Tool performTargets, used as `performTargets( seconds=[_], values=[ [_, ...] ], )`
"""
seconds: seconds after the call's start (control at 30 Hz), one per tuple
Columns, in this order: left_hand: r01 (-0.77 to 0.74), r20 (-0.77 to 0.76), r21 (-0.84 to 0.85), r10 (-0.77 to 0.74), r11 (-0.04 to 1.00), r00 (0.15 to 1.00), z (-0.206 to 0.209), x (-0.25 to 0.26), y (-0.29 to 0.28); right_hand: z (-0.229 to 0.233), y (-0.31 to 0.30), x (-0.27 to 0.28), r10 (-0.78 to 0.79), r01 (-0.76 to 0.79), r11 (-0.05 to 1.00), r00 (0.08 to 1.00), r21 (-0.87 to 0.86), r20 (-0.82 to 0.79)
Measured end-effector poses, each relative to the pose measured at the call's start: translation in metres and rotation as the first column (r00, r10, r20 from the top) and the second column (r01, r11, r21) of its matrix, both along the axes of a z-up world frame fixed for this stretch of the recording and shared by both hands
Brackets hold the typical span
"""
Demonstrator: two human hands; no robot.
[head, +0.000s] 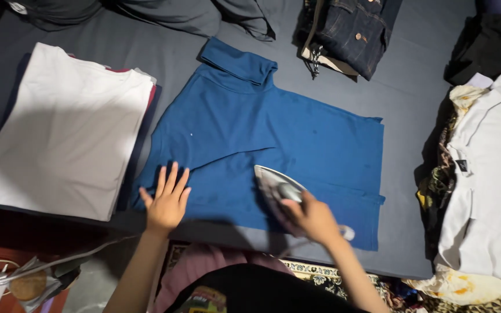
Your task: Ironing a blue long-sleeved shirt on a bed using a clothes iron and a spray bottle.
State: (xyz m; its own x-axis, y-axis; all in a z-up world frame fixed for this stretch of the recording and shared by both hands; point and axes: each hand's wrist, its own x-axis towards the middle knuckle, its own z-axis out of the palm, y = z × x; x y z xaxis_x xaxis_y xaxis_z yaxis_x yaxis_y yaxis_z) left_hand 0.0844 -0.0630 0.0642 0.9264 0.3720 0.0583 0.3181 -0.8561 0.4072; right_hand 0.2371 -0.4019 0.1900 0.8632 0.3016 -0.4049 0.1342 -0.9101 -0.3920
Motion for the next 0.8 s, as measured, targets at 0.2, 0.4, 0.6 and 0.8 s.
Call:
performTargets(
  seconds=[0.2,0.4,0.6,0.8],
  values=[
    [-0.075,-0.067,0.155,0.086,0.985,0.994,-0.023,-0.046,0.032,-0.044,0.150,-0.025,0.176,-0.177,0.981,0.984,0.084,0.024],
    [-0.097,-0.029,0.135,0.101,0.986,0.994,-0.037,-0.044,0.036,-0.058,0.119,-0.008,0.036,-0.044,0.998,0.990,0.054,0.138],
    [-0.103,-0.029,0.123,0.107,0.987,0.994,-0.042,-0.046,0.036,-0.071,0.035,0.051,-0.238,0.250,0.968,0.940,-0.018,0.244],
    [-0.203,0.052,0.063,0.200,0.977,0.978,-0.013,0.001,0.050,-0.082,0.004,0.051,-0.213,0.202,0.977,0.936,0.067,0.281]
  ],
)
